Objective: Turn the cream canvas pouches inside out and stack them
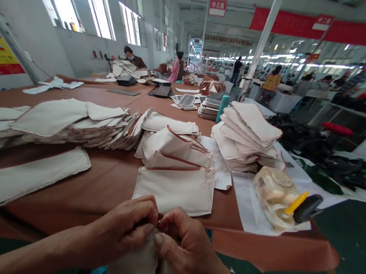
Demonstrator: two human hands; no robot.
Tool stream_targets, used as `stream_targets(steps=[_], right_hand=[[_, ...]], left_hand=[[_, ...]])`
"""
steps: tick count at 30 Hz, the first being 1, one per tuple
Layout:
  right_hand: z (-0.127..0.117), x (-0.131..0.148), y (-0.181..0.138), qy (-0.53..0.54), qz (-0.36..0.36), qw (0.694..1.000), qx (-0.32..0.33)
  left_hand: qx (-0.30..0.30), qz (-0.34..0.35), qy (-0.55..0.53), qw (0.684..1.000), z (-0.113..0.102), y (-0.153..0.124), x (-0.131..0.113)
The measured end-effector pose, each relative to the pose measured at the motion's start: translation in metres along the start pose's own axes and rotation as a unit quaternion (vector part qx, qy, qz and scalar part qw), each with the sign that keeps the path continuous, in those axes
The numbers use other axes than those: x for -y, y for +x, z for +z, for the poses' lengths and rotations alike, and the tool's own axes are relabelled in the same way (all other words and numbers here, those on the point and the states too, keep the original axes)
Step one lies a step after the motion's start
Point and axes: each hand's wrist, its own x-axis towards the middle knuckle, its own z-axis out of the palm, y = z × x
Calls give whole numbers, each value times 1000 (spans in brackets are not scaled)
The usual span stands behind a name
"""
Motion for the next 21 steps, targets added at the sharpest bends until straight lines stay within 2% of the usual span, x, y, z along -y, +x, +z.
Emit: stream_targets(steps=[2, 4, 7, 10, 13, 15, 17, 19, 21], right_hand=[[2, -1, -1, -102, -47, 993, -30], [4, -4, -3, -192, -109, 974, -54], [5, -10, -5, -251, -191, 947, -67], [5, -14, -6, -276, -250, 926, -68], [5, -14, -5, -309, -297, 902, -55], [4, -12, -5, -324, -311, 893, -40], [3, -10, -6, -323, -306, 895, -26], [2, -8, -9, -296, -274, 915, -25], [1, -6, -13, -236, -208, 949, -30]], left_hand=[[-2, -7, -14, 1000, -1, 0, -1], [8, -29, -42, 999, -3, 0, -2], [48, -97, -130, 986, -7, 1, 0], [74, -151, -255, 952, -8, 3, 0], [128, -159, -379, 903, -7, 4, -2], [162, -174, -417, 877, -7, 4, -3], [174, -195, -419, 869, -8, 4, -4], [184, -196, -404, 875, -9, 4, -5], [196, -179, -381, 885, -11, 4, -6]])
